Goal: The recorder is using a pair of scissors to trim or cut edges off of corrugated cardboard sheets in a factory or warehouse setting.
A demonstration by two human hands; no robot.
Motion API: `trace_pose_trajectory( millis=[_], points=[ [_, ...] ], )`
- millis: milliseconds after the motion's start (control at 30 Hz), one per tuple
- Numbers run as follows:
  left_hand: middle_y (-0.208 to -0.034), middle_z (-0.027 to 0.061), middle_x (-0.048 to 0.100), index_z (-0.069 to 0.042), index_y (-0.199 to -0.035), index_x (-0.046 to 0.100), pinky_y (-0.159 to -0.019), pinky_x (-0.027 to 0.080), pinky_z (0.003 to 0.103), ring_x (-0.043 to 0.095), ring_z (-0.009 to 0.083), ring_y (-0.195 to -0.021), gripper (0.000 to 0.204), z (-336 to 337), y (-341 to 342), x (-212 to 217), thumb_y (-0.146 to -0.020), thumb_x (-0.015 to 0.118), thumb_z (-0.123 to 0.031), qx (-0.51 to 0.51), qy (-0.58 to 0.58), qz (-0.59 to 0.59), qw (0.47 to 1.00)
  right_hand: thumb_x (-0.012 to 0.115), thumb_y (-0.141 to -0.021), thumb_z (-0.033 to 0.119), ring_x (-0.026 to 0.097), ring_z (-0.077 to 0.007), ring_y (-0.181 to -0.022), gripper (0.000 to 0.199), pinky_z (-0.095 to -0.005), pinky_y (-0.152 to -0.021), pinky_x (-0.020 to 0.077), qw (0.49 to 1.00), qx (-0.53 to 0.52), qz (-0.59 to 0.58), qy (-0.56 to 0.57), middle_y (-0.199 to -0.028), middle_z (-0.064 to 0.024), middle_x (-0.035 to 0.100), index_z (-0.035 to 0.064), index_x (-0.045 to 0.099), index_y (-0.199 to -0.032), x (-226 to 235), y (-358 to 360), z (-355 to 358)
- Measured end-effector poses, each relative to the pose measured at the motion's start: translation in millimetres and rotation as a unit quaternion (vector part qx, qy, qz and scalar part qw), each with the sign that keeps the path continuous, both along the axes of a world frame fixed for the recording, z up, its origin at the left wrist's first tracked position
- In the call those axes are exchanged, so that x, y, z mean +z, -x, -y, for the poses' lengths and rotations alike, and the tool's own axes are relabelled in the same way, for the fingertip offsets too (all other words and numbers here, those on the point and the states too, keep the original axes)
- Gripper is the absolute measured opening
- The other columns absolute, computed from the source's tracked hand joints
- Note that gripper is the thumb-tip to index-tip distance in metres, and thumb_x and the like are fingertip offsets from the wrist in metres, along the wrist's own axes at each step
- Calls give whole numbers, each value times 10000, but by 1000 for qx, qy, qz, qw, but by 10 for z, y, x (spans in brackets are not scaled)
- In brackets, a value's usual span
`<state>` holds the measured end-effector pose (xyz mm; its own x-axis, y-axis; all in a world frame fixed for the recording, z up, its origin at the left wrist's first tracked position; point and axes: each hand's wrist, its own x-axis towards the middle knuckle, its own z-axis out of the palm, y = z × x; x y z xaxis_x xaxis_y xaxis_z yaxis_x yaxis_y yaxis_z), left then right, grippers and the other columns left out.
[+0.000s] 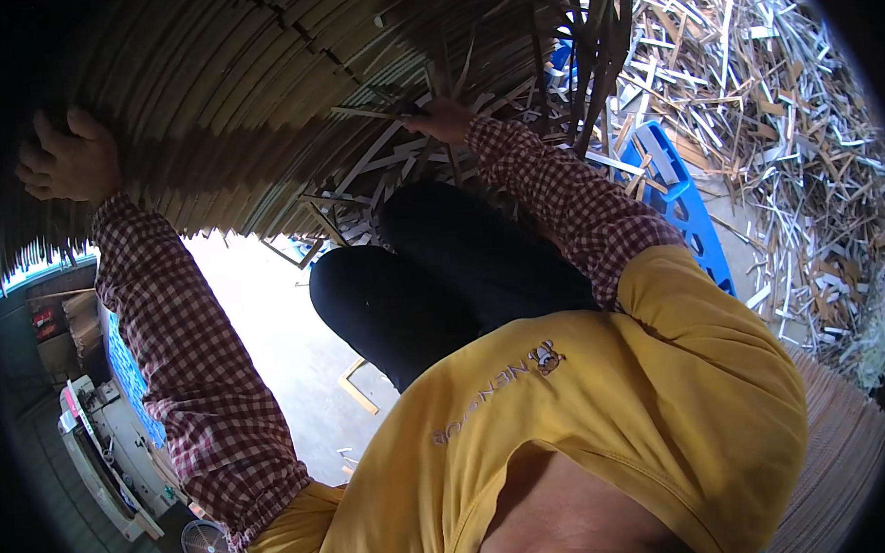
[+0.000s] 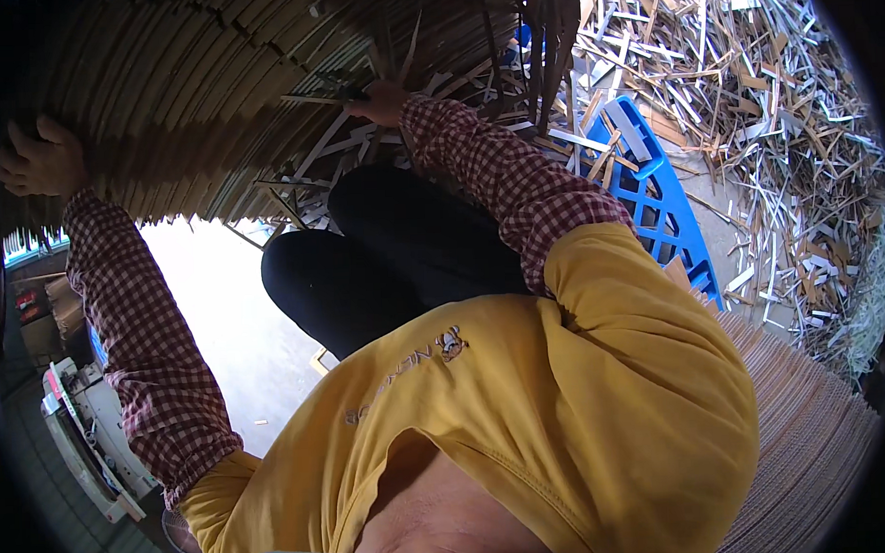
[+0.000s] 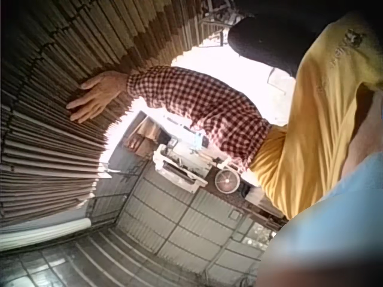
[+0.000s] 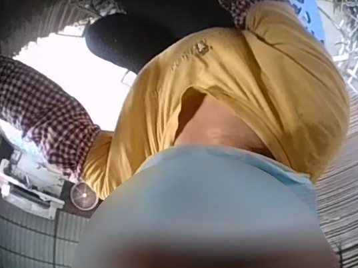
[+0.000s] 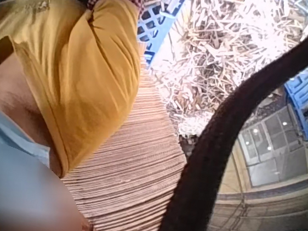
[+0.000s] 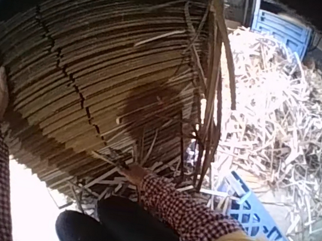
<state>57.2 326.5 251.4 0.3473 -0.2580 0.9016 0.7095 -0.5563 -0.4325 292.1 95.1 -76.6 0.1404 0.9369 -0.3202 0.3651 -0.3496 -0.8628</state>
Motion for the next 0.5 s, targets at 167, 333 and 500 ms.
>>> trace_pose_trajectory(
  millis=[167,333,500],
  points=[
    [-1092,146,413,-186,-1066,497,-827,258,543,348,367,-1034,459,-59,35,22,-785,352,-519,8,-25,1,1000,446,-792,404,505,-191,-542,411,-355,-533,390,1000,-8,17,-16,-555,-100,500,19,585,-753,-39,94,-83],
    [-1084,137,431,-191,-1063,499,-811,279,544,363,377,-1031,444,-70,65,-68,-786,360,-509,49,-27,-4,998,486,-752,345,536,-258,-559,350,-392,-566,419,995,-64,-63,41,-561,-144,500,5,572,-747,91,246,-88],
    [-1088,133,434,-197,-1060,505,-808,291,547,365,380,-1032,436,11,111,62,-790,356,-504,30,-30,10,999,556,-660,260,566,-285,-777,394,-361,-679,434,992,-110,41,-47,-785,-182,573,13,535,-966,-385,79,1458]
  ],
)
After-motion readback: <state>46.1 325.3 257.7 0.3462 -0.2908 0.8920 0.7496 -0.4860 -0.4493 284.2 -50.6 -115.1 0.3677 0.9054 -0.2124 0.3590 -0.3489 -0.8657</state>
